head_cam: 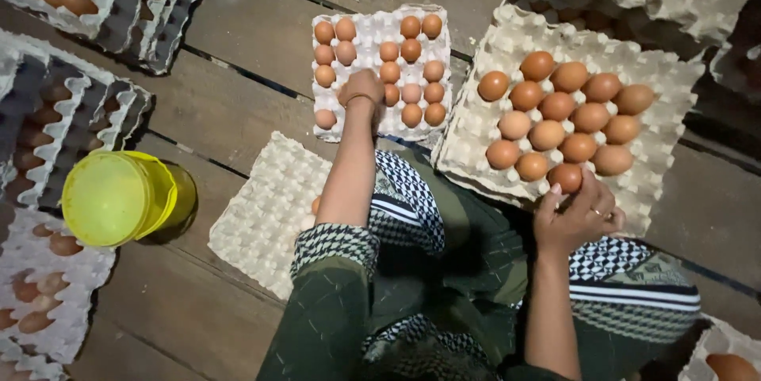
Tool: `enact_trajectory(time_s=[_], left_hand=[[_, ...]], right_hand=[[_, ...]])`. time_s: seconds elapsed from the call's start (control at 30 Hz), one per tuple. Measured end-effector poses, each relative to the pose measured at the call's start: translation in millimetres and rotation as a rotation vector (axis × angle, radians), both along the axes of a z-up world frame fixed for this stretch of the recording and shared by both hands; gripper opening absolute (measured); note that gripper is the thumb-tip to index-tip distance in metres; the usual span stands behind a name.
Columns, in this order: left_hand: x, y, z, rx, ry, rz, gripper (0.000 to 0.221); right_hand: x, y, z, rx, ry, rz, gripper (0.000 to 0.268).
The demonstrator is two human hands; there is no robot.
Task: Sorting and packing eggs into cardboard trays on the floor.
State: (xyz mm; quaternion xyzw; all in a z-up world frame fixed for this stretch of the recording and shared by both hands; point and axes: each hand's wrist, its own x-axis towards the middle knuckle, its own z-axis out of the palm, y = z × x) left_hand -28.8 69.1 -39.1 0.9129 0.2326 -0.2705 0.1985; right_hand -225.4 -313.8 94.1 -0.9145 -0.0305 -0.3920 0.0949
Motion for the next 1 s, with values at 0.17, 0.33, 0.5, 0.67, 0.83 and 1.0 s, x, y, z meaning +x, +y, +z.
enact_trajectory(time_s=[0.17,0.33,0.5,0.67,0.83,1.0], left_hand=[[21.8,-6.4,36.1,0.091,-0.349,0.113,0.036],[41.8,-28.1,23.9,0.191,-0.444,0.007,0.032],[45.6,-31.5,38.3,0.247,-0.429,-0.027,0.034],[49.7,-27.8,67.6,-0.486,-0.666,0.298,0.050],[-15.0,-66.9,159.8,-0.917,-0.477,-0.235,0.044],[-62.1,-104.1,143.6,-1.098,-0.432,-0.348,0.041]], right_hand=[[5.1,3.9,2.7,-0.007,-0.009,0.002,0.044],[0.9,16.7,19.3,0.053,0.151,-0.046,0.042],[3.5,15.8,15.7,0.053,0.154,-0.064,0.040],[3.2,17.0,16.5,0.111,0.157,-0.054,0.040],[8.5,0.5,-3.3,0.090,0.006,0.025,0.043],[7.0,0.1,-6.7,0.031,0.014,-0.038,0.043]])
